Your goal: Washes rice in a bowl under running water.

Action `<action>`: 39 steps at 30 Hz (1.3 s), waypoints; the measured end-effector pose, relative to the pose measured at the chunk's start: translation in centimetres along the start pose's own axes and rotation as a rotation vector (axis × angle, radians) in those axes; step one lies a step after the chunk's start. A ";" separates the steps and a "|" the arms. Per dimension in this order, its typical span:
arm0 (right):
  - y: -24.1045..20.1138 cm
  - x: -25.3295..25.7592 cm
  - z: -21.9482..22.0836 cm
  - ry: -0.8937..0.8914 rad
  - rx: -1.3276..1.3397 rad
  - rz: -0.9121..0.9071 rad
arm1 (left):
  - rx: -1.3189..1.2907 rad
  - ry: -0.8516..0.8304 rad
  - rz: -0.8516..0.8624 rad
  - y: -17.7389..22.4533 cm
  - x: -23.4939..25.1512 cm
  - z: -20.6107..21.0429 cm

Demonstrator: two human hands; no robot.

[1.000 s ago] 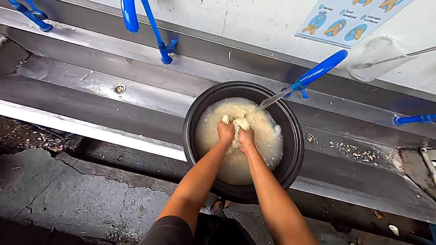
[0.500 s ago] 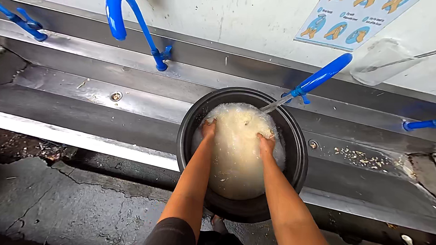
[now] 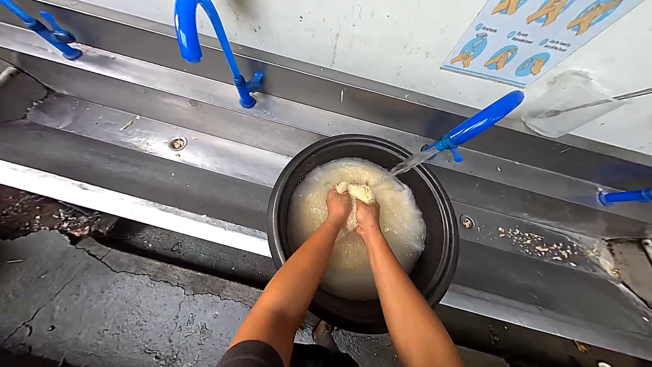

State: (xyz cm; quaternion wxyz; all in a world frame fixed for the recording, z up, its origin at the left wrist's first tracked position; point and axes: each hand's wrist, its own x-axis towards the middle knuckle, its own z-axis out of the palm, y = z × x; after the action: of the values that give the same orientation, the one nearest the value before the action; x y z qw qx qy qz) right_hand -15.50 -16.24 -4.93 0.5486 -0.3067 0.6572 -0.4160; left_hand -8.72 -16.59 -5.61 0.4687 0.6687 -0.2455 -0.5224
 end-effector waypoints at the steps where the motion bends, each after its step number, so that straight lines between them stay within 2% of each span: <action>1: -0.6 -0.1 -0.1 0.001 -0.065 -0.016 | 0.045 0.000 0.031 0.1 0.3 -0.1; 4: -1.8 0.3 -0.7 0.011 -0.383 -0.039 | 0.281 -0.012 -0.013 1.3 0.9 -0.6; 6: -2.6 1.2 -1.6 0.082 -0.643 -0.048 | 0.429 0.043 -0.073 2.5 1.1 -1.4; 9: -2.6 3.5 -4.4 0.187 -0.803 -0.149 | 0.435 0.183 -0.035 3.1 1.9 -3.2; 12: -0.4 7.6 -7.4 0.230 -0.603 -0.223 | 0.341 0.192 -0.029 2.1 4.5 -4.2; 16: 0.7 8.7 -7.0 0.126 -0.087 -0.114 | 0.036 0.131 -0.174 0.0 6.4 -3.3; 20: 1.5 8.2 -4.6 0.041 -0.045 -0.068 | -0.091 0.064 -0.251 -0.4 5.4 -1.2; 25: 0.5 4.9 -1.7 -0.178 -0.342 -0.032 | -0.045 -0.077 -0.197 -0.1 4.0 0.7; 29: -0.7 3.9 -0.5 -0.157 -0.194 -0.015 | -0.079 -0.040 -0.163 -0.8 2.8 0.9; 32: -2.1 2.5 -0.8 -0.161 -0.186 -0.095 | -0.025 -0.032 -0.099 0.3 1.7 0.5; 34: -2.3 1.9 -1.3 -0.147 -0.351 -0.140 | 0.195 -0.086 -0.071 1.3 0.9 -0.4; 36: -2.4 0.8 -2.2 -0.159 -0.757 -0.191 | 0.552 -0.136 -0.034 2.7 0.2 -2.0; 37: -2.6 -0.3 -2.9 -0.210 -0.989 -0.194 | 0.713 -0.153 0.017 2.9 0.0 -3.0; 39: -1.8 -2.7 -4.3 -0.369 -1.252 -0.208 | 0.941 -0.178 0.116 2.2 0.2 -4.8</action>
State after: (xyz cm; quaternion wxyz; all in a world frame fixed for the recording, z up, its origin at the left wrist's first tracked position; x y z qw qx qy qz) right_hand -19.27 -13.90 -1.86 0.3275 -0.6958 0.6370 0.0533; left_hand -3.80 -15.93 -3.69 0.1209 0.7460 -0.5311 -0.3831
